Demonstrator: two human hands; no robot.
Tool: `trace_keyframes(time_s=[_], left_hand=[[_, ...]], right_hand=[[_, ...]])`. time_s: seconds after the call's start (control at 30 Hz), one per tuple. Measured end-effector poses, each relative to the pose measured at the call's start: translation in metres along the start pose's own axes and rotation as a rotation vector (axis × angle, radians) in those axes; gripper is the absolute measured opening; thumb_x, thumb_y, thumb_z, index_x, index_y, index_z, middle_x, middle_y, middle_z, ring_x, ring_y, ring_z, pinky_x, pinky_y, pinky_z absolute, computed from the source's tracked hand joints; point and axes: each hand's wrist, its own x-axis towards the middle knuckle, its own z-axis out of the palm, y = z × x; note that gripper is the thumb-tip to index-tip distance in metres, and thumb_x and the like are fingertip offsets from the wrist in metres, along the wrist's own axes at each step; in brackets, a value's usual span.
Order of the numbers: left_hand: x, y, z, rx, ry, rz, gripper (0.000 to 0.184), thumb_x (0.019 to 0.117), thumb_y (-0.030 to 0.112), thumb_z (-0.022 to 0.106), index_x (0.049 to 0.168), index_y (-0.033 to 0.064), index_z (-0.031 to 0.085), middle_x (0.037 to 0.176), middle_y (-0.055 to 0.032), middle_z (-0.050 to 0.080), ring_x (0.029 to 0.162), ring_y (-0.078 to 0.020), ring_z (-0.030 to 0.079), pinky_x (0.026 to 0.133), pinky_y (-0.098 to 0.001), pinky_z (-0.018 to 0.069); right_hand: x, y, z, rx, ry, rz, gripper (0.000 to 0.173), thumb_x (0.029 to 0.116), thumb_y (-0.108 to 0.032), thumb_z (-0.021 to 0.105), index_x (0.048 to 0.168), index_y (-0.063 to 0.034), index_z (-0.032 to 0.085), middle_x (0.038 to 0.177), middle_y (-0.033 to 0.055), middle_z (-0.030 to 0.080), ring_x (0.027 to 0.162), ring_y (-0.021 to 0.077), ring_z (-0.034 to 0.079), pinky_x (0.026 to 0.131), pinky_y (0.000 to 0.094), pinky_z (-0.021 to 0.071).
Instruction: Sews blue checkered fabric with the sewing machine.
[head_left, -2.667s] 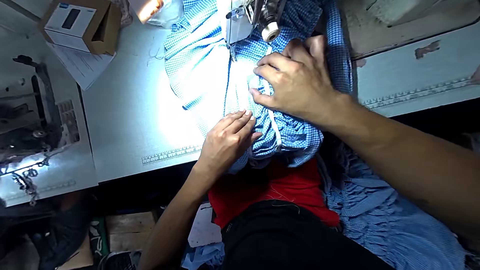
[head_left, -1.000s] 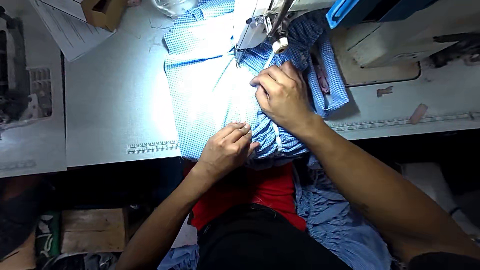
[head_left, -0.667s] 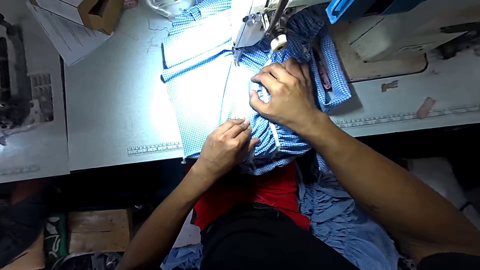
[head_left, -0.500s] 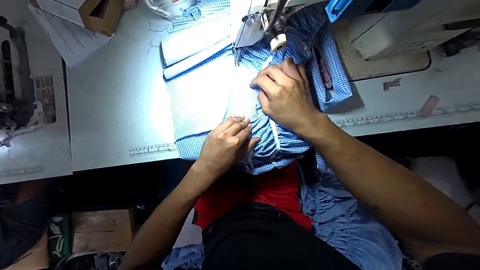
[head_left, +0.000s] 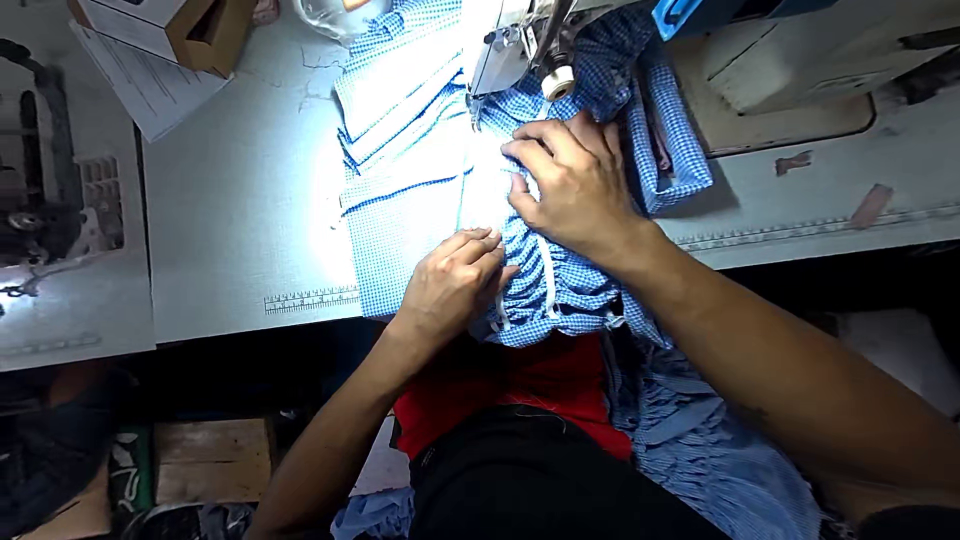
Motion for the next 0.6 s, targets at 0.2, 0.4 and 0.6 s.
trace_keyframes(time_s=[0.2,0.4,0.6], left_hand=[[0.0024,-0.0024,-0.0023,-0.003,-0.005,-0.004,0.028,0.1033,0.027,0.062,0.11,0.0058,0.079,0.122,-0.0098,0.074,0.124,-0.0229,0.066,0.108,-0.0345,0.0514],[0.0055,-0.0057,-0.004,0.006,-0.004,0.001,0.027,0.1026,0.026,0.063,0.11,0.0052,0.079,0.122,-0.01,0.074,0.124,-0.023,0.066,0.108,-0.0349,0.0518],[0.0074,-0.0092,-0.0048,0.013,-0.01,0.013,0.026,0.102,0.025,0.064,0.11,0.005,0.079,0.123,-0.0099,0.074,0.124,-0.0231,0.066,0.109,-0.0357,0.0505]], right_hand=[[0.002,0.002,0.0008,-0.005,-0.018,0.018,0.043,0.0991,-0.045,0.048,0.121,-0.0165,0.071,0.128,0.0074,0.067,0.117,0.037,0.058,0.095,0.0596,0.0382],[0.0011,0.0029,0.0013,-0.01,0.052,-0.063,0.029,0.1038,-0.023,0.045,0.112,-0.0121,0.072,0.121,0.01,0.069,0.118,0.039,0.057,0.096,0.0588,0.0371],[0.0026,-0.0033,-0.0047,-0.057,0.036,-0.069,0.03,0.1033,-0.019,0.045,0.12,-0.0148,0.069,0.136,0.0117,0.062,0.123,0.0436,0.052,0.099,0.0644,0.0326]])
